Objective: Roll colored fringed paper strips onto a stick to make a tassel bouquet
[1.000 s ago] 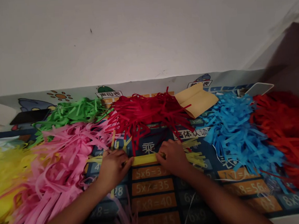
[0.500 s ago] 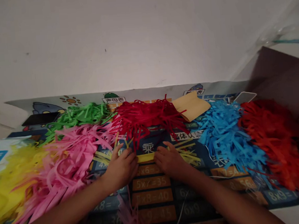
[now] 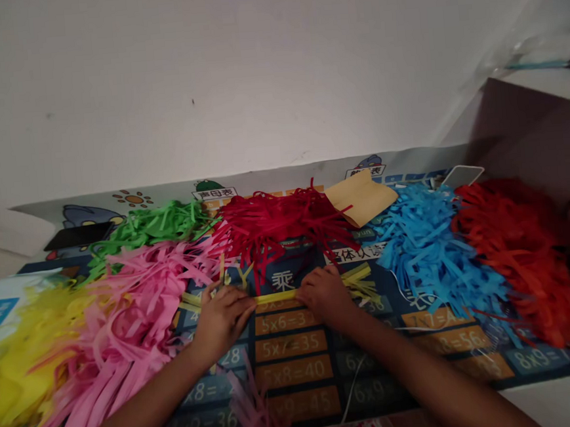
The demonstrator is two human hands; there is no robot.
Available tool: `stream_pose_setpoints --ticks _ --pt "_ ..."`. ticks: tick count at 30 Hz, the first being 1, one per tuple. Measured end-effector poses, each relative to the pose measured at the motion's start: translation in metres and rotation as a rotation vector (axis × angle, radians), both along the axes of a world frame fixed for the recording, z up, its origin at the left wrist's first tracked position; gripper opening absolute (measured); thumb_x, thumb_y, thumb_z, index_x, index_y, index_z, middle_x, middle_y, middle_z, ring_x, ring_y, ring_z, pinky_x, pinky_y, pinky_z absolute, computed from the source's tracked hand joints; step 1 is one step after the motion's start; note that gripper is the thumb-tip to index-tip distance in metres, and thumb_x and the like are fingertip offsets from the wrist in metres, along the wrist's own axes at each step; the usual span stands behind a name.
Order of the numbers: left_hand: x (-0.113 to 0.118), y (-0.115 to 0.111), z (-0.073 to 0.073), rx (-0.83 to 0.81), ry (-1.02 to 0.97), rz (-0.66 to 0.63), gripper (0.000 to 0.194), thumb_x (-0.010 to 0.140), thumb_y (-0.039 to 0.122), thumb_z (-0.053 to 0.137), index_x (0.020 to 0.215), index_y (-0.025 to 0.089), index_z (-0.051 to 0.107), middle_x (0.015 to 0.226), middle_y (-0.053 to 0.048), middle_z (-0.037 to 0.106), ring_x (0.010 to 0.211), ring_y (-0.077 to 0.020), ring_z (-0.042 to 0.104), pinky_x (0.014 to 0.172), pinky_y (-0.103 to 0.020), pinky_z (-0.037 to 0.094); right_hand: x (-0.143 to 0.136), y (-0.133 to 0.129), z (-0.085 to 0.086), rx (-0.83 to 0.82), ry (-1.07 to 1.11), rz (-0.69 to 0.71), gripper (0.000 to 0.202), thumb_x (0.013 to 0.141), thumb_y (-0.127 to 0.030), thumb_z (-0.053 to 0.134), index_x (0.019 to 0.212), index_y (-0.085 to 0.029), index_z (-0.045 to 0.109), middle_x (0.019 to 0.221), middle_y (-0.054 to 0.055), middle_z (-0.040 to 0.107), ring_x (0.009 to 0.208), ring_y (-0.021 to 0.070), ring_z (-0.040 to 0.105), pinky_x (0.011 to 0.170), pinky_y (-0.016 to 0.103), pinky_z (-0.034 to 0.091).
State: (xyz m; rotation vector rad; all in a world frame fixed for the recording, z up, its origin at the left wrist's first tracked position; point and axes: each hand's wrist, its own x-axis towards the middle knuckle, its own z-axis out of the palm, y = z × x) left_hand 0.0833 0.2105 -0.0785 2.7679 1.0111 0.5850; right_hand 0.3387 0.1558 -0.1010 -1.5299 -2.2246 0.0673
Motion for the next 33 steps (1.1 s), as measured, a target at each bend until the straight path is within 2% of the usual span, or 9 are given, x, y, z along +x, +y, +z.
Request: stream_pose_setpoints --ticks 4,6,14,17,20,22,24,28,33 --pt "0.001 0.006 0.0 -0.14 -0.014 0.056 0.018 0.093 0.024 0.052 0.084 0.022 0.068 0.083 -0.002 0.068 0.087 -0.0203 0.059 0.092 -0.044 0.031 0.01 0.003 0.001 -0.157 0.176 -0.117 0.007 0.085 -0.023 0.07 0.078 -0.023 0.07 0.085 0.0 0.066 0.086 0.0185 0.054 0.08 0.035 0.028" --pt "0.004 0.009 -0.001 -0.168 0.009 0.072 0.02 0.092 0.025 0.052 0.081 0.021 0.067 0.08 -0.002 0.067 0.085 -0.0208 0.057 0.087 -0.042 0.032 0.009 0.004 0.003 -0.2 0.193 -0.152 0.008 0.083 -0.023 0.07 0.075 -0.021 0.069 0.085 0.001 0.065 0.085 0.0191 0.054 0.08 0.035 0.028" --pt "0.008 0.015 -0.008 -0.133 0.079 0.097 0.02 0.091 0.027 0.053 0.075 0.019 0.063 0.076 -0.003 0.064 0.081 -0.0224 0.054 0.08 -0.042 0.031 0.0 0.008 0.007 -0.264 0.144 -0.218 0.013 0.079 -0.023 0.071 0.068 -0.02 0.064 0.079 0.001 0.063 0.083 0.0202 0.052 0.077 0.035 0.026" --pt "0.008 0.014 -0.007 -0.093 0.085 0.102 0.017 0.09 0.025 0.055 0.076 0.019 0.062 0.076 -0.003 0.064 0.08 -0.022 0.054 0.079 -0.042 0.032 0.001 0.008 0.006 -0.237 0.128 -0.228 0.01 0.078 -0.022 0.071 0.071 -0.019 0.064 0.08 0.001 0.064 0.083 0.0201 0.052 0.076 0.035 0.026" --pt "0.007 0.01 -0.007 0.051 0.07 0.03 0.01 0.089 0.019 0.057 0.086 0.024 0.066 0.083 -0.001 0.065 0.088 -0.0217 0.054 0.09 -0.046 0.03 0.005 0.004 0.006 -0.06 0.096 -0.133 0.005 0.08 -0.022 0.071 0.079 -0.022 0.067 0.086 0.0 0.066 0.087 0.0196 0.052 0.081 0.037 0.025" --pt "0.006 0.007 -0.007 0.175 0.082 -0.068 0.014 0.089 0.017 0.059 0.093 0.028 0.066 0.087 0.001 0.066 0.094 -0.0218 0.053 0.098 -0.049 0.026 0.007 0.002 0.008 0.107 0.027 0.006 0.004 0.085 -0.024 0.069 0.082 -0.026 0.068 0.087 -0.003 0.068 0.09 0.0191 0.051 0.087 0.04 0.022" --pt "0.006 0.005 -0.008 0.257 0.115 -0.144 0.013 0.088 0.018 0.06 0.096 0.028 0.065 0.089 0.002 0.066 0.097 -0.0223 0.052 0.101 -0.051 0.024 0.008 0.0 0.01 0.209 -0.089 0.134 0.006 0.09 -0.023 0.065 0.086 -0.027 0.068 0.085 -0.004 0.069 0.091 0.0188 0.05 0.092 0.043 0.02" --pt "0.014 0.002 -0.006 0.257 0.165 -0.151 0.01 0.089 0.018 0.056 0.088 0.022 0.064 0.083 0.0 0.063 0.095 -0.0225 0.052 0.104 -0.052 0.022 0.004 0.005 0.009 0.2 -0.305 0.238 0.01 0.093 -0.015 0.058 0.088 -0.019 0.066 0.085 0.002 0.067 0.093 0.0198 0.049 0.092 0.041 0.024" --pt "0.025 0.005 0.003 0.231 0.144 -0.111 0.015 0.09 0.023 0.055 0.077 0.021 0.063 0.075 0.0 0.061 0.088 -0.0206 0.053 0.1 -0.051 0.026 0.0 0.02 0.012 0.107 -0.262 0.135 0.014 0.089 -0.021 0.063 0.075 -0.019 0.064 0.08 0.002 0.065 0.088 0.0193 0.049 0.085 0.039 0.026"
